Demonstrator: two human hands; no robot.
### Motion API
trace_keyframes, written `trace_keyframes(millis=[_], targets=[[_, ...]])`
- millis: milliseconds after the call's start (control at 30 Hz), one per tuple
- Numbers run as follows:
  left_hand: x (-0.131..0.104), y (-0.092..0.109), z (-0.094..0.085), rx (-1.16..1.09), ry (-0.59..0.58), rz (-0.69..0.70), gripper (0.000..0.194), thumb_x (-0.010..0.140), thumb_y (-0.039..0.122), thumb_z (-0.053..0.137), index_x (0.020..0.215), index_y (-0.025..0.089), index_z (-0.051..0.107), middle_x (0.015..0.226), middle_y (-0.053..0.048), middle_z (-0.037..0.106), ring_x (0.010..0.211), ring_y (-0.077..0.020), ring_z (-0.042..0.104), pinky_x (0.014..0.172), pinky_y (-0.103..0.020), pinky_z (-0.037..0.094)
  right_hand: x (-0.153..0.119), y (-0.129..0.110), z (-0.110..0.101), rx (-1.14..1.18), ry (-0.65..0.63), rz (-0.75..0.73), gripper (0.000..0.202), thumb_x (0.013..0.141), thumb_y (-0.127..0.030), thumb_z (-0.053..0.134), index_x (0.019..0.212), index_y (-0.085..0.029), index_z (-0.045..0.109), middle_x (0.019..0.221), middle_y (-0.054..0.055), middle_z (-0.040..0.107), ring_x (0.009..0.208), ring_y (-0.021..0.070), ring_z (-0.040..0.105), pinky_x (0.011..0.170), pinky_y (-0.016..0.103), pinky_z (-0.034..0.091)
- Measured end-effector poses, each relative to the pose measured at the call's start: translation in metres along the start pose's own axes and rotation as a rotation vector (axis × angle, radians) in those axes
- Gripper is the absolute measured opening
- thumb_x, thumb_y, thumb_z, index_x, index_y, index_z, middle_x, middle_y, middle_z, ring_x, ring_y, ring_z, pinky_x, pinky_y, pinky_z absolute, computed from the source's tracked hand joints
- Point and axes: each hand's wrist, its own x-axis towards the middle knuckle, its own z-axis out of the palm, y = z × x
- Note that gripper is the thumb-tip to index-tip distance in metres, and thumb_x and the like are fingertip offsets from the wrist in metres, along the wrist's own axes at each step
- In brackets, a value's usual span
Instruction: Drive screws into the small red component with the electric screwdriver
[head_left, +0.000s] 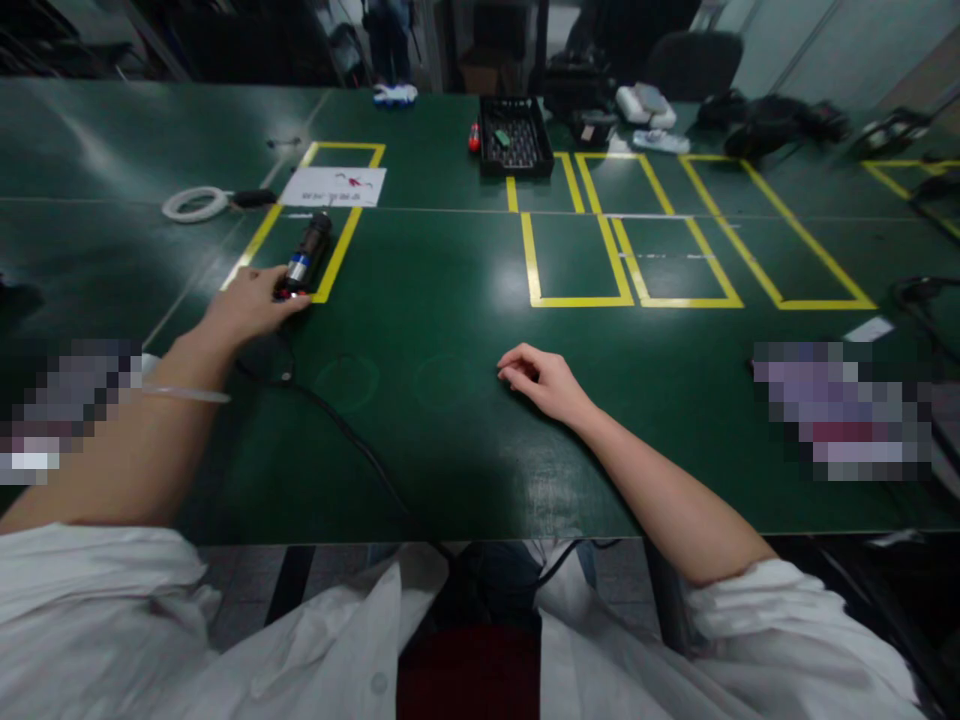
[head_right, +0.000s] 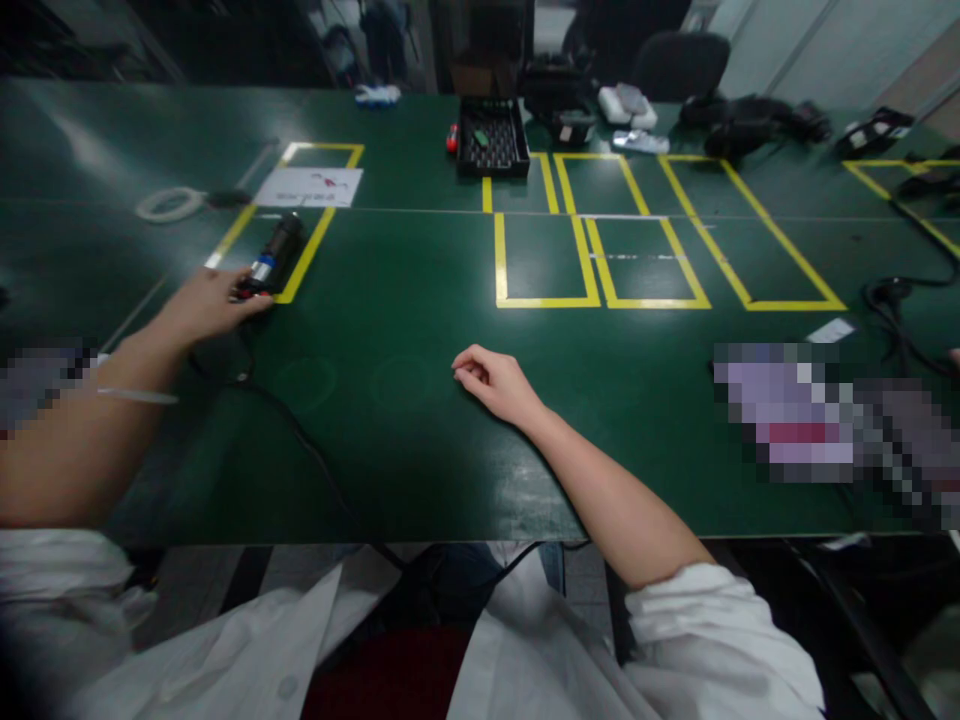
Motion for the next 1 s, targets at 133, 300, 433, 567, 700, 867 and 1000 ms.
trace_keyframes(millis=[133, 300, 433, 567, 700, 867, 1000], targets=[[-0.017, 0.018, 0.004, 0.255, 0.03, -0.04, 0.06, 0.095, 0.048, 0.049, 0.141, 0.009, 0.048, 0.112, -0.012, 0.052, 0.096, -0.0236, 0.043, 0.093, -0.038, 0.036, 0.0, -0.001, 0.0, -0.007, -0.006, 0.001, 0.012, 0.092, -0.026, 0.058, 0.097, -0.017, 0.064, 0.084, 0.003, 0.072, 0.067, 0.0118, 0.063, 0.066, 0.024, 0.047], [-0.038, 0.041, 0.018, 0.326, 0.167, -0.005, 0.059, 0.096, 0.043, 0.039, 0.141, 0.005, 0.041, 0.118, -0.012, 0.054, 0.107, -0.0254, 0.044, 0.094, -0.037, 0.029, -0.001, -0.001, 0.001, -0.015, -0.009, 0.006, 0.012, 0.092, -0.027, 0.058, 0.096, -0.017, 0.064, 0.082, 0.002, 0.071, 0.066, 0.0121, 0.062, 0.063, 0.024, 0.046], [-0.033, 0.038, 0.019, 0.334, 0.181, -0.056, 0.056, 0.097, 0.045, 0.033, 0.135, 0.005, 0.045, 0.107, -0.008, 0.056, 0.102, -0.0222, 0.044, 0.089, -0.033, 0.028, -0.001, -0.001, 0.002, -0.021, -0.011, -0.001, 0.012, 0.092, -0.027, 0.057, 0.095, -0.018, 0.064, 0.081, 0.003, 0.071, 0.065, 0.0121, 0.062, 0.063, 0.024, 0.045], [-0.027, 0.033, 0.015, 0.322, 0.174, -0.096, 0.053, 0.101, 0.044, 0.023, 0.126, 0.008, 0.052, 0.1, -0.007, 0.053, 0.095, -0.0215, 0.044, 0.084, -0.034, 0.029, -0.001, -0.002, 0.002, -0.031, -0.014, -0.004, 0.012, 0.092, -0.027, 0.057, 0.095, -0.018, 0.064, 0.082, 0.003, 0.071, 0.065, 0.0122, 0.062, 0.063, 0.024, 0.045], [-0.03, 0.037, 0.016, 0.199, 0.189, -0.109, 0.049, 0.1, 0.042, 0.031, 0.129, 0.009, 0.052, 0.114, -0.01, 0.051, 0.102, -0.0246, 0.044, 0.087, -0.038, 0.031, -0.001, -0.003, 0.001, -0.031, -0.013, -0.002, 0.011, 0.092, -0.026, 0.057, 0.094, -0.018, 0.064, 0.081, 0.003, 0.071, 0.065, 0.012, 0.062, 0.063, 0.024, 0.045], [-0.035, 0.043, 0.02, 0.024, 0.28, -0.171, 0.054, 0.097, 0.046, 0.043, 0.135, 0.007, 0.044, 0.133, -0.014, 0.04, 0.111, -0.0283, 0.044, 0.092, -0.044, 0.035, 0.0, -0.002, 0.0, -0.021, -0.016, -0.005, 0.011, 0.092, -0.027, 0.058, 0.093, -0.018, 0.064, 0.082, 0.002, 0.071, 0.066, 0.0118, 0.062, 0.064, 0.024, 0.046], [-0.032, 0.039, 0.018, -0.017, 0.267, -0.226, 0.044, 0.097, 0.044, 0.046, 0.123, 0.008, 0.051, 0.127, -0.011, 0.042, 0.107, -0.025, 0.045, 0.09, -0.042, 0.035, 0.001, -0.002, 0.0, -0.021, -0.014, -0.003, 0.012, 0.092, -0.028, 0.058, 0.093, -0.018, 0.064, 0.082, 0.003, 0.071, 0.066, 0.012, 0.062, 0.064, 0.024, 0.046]])
